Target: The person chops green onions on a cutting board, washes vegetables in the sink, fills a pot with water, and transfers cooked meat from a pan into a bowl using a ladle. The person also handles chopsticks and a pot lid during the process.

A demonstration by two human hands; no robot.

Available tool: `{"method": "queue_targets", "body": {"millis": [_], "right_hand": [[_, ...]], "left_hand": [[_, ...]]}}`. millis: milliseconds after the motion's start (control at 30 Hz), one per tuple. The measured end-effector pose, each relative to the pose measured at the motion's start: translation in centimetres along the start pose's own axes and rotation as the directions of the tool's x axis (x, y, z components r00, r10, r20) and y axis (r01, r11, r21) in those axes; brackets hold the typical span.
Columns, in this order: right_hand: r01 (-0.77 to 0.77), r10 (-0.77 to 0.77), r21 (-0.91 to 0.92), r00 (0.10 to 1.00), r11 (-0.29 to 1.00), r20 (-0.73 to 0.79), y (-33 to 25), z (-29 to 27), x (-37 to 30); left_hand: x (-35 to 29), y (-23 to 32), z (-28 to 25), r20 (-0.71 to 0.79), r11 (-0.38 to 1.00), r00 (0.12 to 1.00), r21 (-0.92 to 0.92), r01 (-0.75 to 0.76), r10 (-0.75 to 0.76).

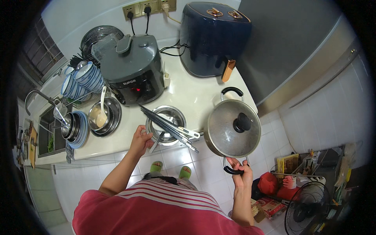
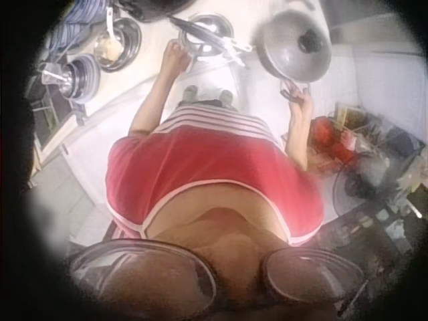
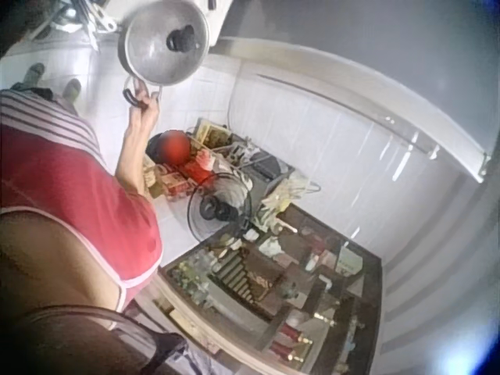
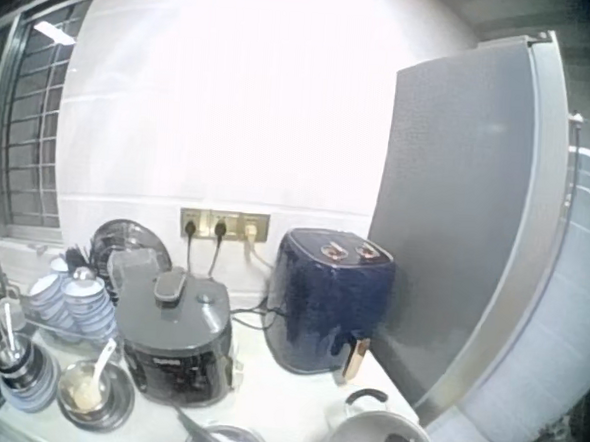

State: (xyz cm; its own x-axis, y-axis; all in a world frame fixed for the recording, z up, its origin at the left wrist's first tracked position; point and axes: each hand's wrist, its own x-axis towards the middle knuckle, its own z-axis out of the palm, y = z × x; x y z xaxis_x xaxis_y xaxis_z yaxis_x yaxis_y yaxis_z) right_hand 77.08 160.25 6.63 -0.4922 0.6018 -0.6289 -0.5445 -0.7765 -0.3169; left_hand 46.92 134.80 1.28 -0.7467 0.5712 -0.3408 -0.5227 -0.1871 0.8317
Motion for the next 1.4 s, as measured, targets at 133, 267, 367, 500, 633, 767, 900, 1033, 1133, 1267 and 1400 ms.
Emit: {"method": "queue_targets", "body": {"millis": [133, 267, 367, 500, 633, 767, 900, 1033, 1133, 1267, 1400], "right_hand": [[0.148, -0.147, 0.011, 0.989, 0.989, -0.028, -2.8, -3.4, -0.8], [0.252, -0.254, -0.063, 0.967, 0.966, -0.024, -4.8, -6.6, -2.7], [0.295, -0.300, -0.129, 0.954, 0.947, -0.020, -5.7, -8.1, -4.6], [0.257, -0.263, -0.179, 0.965, 0.950, -0.010, -5.1, -9.6, -7.0], [0.167, -0.193, -0.220, 0.976, 0.961, -0.102, -3.4, -10.5, -8.4], [0.005, -0.023, -0.327, 0.998, 0.945, -0.051, -2.0, -10.5, -9.6], [-0.120, 0.146, -0.502, 0.989, 0.856, 0.013, 0.3, -9.9, -9.1], [-0.195, 0.332, -0.595, 0.935, 0.780, 0.128, 2.6, -7.3, -6.7], [-0.205, 0.446, -0.693, 0.876, 0.691, 0.185, 3.3, -3.6, -4.7], [-0.251, 0.628, -0.727, 0.716, 0.639, 0.305, 5.9, 2.0, -2.7], [-0.299, 0.703, -0.752, 0.648, 0.588, 0.292, 8.7, 5.7, -2.0]], "left_hand": [[3.5, -1.3, 4.2, -0.060, 0.997, 0.998, -0.075, -0.010, 0.005], [7.3, -2.1, 7.2, -0.070, 0.995, 0.997, -0.101, 0.022, -0.029], [9.7, -2.5, 9.2, -0.080, 0.993, 0.997, -0.119, -0.003, -0.006], [11.0, -2.6, 10.3, -0.148, 0.993, 0.988, -0.116, 0.034, -0.051], [7.1, -3.9, 8.8, -0.259, 0.999, 0.964, 0.013, -0.050, 0.051], [-0.2, -6.2, 6.2, -0.049, 0.943, 0.995, 0.325, -0.063, 0.084], [-2.9, -8.9, 7.1, 0.185, 0.925, 0.978, 0.379, 0.023, -0.101], [-2.5, -7.3, 4.3, 0.220, 0.977, 0.953, 0.080, 0.197, -0.210], [-6.1, -5.6, 1.0, 0.012, 0.989, 0.993, -0.088, 0.116, -0.116], [-9.0, -1.0, -0.5, -0.237, 0.965, 0.963, -0.197, -0.174, 0.125], [-9.7, 3.8, -2.5, -0.268, 0.960, 0.927, -0.023, -0.278, 0.262]]}}
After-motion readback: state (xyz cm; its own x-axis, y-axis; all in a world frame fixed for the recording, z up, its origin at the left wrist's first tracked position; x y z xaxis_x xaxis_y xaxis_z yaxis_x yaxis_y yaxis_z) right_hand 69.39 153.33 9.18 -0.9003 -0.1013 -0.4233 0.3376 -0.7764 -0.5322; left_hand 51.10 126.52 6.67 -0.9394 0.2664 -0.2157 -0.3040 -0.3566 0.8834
